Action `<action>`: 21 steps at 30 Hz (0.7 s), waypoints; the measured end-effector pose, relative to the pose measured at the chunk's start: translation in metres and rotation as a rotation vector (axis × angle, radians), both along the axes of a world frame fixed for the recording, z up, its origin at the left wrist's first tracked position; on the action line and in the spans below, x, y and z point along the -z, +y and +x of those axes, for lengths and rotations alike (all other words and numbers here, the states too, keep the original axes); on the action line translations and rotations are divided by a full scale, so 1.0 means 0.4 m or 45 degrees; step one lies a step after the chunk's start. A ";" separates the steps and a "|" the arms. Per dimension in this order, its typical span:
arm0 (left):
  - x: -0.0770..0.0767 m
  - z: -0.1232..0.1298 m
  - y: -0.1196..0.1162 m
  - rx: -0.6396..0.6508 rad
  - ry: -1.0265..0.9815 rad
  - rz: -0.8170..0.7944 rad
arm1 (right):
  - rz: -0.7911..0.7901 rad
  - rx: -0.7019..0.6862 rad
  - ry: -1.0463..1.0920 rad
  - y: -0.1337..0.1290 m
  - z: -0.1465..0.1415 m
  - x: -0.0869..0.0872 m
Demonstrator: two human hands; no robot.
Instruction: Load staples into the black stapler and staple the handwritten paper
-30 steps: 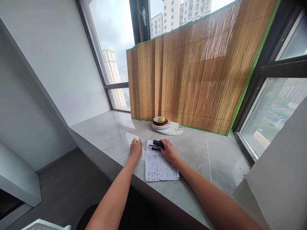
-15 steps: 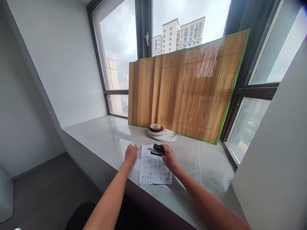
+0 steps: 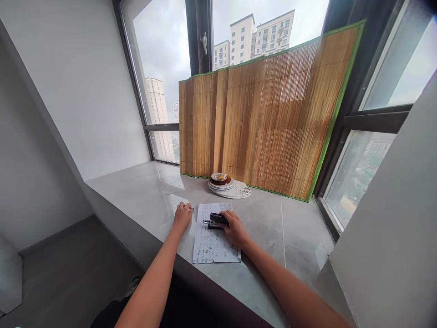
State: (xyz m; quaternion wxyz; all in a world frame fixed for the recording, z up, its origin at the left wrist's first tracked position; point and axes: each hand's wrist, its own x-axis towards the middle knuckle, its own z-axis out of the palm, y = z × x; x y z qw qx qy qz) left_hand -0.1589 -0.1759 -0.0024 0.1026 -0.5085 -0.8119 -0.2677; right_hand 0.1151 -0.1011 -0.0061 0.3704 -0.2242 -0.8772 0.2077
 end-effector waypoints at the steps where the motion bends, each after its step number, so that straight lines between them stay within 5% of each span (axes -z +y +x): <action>1: -0.003 0.002 -0.003 0.023 -0.010 0.028 | -0.014 0.003 0.010 0.001 0.001 0.000; 7: -0.018 0.016 -0.032 0.158 -0.133 0.234 | -0.101 0.073 0.129 0.018 0.003 0.003; 11: -0.021 0.045 -0.051 0.396 -0.361 0.387 | -0.186 0.079 0.234 0.035 0.001 0.013; 21: -0.015 0.126 -0.063 0.675 -0.379 0.210 | -0.298 -0.074 0.337 0.037 0.007 0.001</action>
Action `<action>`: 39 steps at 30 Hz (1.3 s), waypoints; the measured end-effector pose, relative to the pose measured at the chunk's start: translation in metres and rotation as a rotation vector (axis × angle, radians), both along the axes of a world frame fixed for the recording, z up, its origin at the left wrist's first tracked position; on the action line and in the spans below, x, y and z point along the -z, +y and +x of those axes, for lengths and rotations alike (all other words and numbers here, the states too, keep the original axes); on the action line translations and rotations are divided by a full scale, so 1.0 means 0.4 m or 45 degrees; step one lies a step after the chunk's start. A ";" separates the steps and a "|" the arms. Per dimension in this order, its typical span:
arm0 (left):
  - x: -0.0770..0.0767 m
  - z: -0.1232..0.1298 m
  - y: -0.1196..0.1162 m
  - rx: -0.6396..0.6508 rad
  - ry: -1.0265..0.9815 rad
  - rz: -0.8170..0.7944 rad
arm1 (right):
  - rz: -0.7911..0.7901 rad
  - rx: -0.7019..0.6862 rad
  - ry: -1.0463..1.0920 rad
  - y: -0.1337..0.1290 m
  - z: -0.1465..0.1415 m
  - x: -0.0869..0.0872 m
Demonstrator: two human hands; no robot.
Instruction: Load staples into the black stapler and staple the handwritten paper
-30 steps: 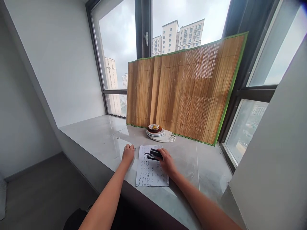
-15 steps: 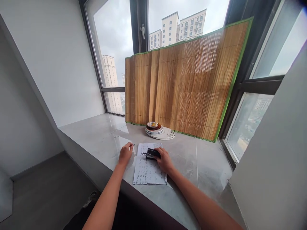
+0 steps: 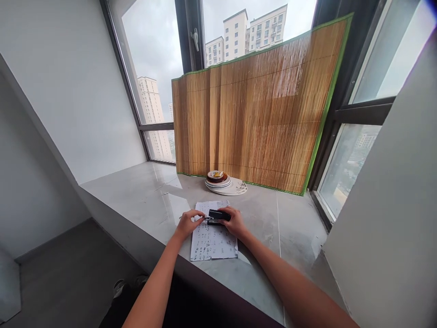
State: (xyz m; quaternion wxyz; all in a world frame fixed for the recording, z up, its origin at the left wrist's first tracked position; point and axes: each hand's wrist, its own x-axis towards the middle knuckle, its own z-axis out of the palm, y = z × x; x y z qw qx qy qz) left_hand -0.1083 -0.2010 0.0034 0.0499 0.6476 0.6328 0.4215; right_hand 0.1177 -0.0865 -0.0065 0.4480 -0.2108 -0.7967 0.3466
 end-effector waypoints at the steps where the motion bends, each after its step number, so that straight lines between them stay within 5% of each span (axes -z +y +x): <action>1: -0.001 0.000 0.000 0.011 0.000 -0.012 | 0.014 -0.016 -0.014 -0.003 0.001 -0.004; 14: -0.024 0.005 -0.022 0.143 -0.048 -0.049 | -0.081 -0.075 0.006 -0.002 0.007 -0.012; 27: -0.007 0.000 -0.010 0.159 -0.046 -0.073 | -0.127 -0.124 0.046 0.007 0.011 -0.009; 39: 0.009 0.000 -0.009 0.219 0.029 0.045 | -0.452 -0.181 0.156 0.024 0.008 0.009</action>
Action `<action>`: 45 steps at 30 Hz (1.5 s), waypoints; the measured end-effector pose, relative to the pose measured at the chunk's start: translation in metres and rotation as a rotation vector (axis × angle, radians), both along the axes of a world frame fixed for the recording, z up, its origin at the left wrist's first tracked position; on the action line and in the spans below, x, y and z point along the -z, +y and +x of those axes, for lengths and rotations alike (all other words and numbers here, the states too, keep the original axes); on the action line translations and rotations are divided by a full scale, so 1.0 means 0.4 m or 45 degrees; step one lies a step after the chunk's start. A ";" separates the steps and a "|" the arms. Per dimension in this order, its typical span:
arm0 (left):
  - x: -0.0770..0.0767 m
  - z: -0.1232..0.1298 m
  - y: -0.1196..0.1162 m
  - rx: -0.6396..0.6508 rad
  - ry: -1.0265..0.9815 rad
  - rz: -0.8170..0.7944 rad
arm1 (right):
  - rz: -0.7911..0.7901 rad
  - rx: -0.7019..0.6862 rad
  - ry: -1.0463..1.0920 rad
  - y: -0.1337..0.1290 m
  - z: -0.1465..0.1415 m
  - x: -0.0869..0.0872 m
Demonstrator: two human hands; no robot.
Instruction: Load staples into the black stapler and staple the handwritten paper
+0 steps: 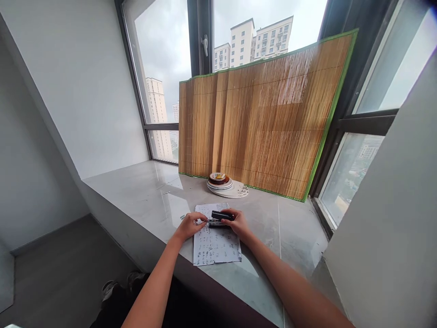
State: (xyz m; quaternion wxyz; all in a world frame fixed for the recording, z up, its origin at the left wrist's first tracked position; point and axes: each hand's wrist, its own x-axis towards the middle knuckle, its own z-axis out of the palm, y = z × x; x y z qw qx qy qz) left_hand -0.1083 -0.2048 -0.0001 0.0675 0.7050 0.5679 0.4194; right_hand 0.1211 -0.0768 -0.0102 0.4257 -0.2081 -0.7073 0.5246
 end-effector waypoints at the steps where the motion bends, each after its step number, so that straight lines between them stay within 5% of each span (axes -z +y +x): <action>1: 0.001 0.000 0.001 0.006 0.017 0.033 | 0.011 0.002 -0.003 0.000 -0.001 0.001; 14: -0.001 -0.001 0.000 0.118 0.197 0.087 | 0.171 0.028 -0.053 -0.001 -0.008 -0.002; 28: -0.027 -0.014 0.011 0.007 -0.018 -0.058 | 0.208 0.061 -0.084 0.001 -0.011 0.004; 45: -0.011 -0.024 0.024 0.020 -0.042 -0.086 | 0.242 0.039 -0.121 0.002 -0.010 0.004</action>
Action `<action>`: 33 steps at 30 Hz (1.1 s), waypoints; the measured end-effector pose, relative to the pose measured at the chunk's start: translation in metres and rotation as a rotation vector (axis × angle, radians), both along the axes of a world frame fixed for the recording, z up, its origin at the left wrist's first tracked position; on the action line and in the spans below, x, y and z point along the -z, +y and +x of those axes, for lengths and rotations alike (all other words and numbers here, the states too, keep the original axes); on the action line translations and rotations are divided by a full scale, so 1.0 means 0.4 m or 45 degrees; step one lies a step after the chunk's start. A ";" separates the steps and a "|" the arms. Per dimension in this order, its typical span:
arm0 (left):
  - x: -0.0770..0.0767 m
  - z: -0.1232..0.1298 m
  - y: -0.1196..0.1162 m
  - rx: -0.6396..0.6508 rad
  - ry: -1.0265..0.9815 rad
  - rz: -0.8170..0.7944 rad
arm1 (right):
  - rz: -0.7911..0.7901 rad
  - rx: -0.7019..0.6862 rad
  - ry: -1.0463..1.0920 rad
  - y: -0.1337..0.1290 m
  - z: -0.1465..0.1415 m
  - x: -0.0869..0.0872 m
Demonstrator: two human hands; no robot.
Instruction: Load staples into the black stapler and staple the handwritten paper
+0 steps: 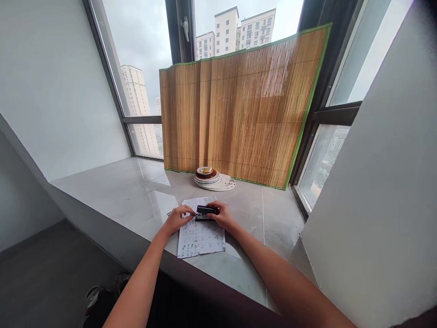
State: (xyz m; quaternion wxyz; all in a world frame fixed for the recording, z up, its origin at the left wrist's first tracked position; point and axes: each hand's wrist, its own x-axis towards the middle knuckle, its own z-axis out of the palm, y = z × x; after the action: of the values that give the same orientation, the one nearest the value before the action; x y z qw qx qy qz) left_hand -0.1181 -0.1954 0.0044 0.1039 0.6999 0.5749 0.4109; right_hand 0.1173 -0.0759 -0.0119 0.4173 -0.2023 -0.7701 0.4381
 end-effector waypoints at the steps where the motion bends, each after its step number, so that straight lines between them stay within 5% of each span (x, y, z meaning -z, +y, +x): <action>1: 0.000 0.000 0.000 0.001 0.001 0.001 | 0.000 -0.001 0.004 0.001 0.000 0.001; 19: -0.015 0.018 -0.012 -0.027 -0.022 -0.016 | -0.031 -0.006 0.057 0.001 0.000 0.002; 26: -0.009 0.011 -0.017 -0.011 -0.077 -0.040 | -0.389 -0.004 0.230 -0.002 0.014 -0.006; 33: -0.009 0.031 -0.016 0.026 -0.128 -0.027 | -0.184 -0.179 0.194 -0.033 0.030 -0.043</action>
State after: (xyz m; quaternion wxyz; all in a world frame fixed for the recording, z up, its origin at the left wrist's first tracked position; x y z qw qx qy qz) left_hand -0.1058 -0.2017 0.0080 0.1441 0.6832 0.5660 0.4383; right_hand 0.1292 -0.0890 0.0052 0.4273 -0.1433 -0.7148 0.5347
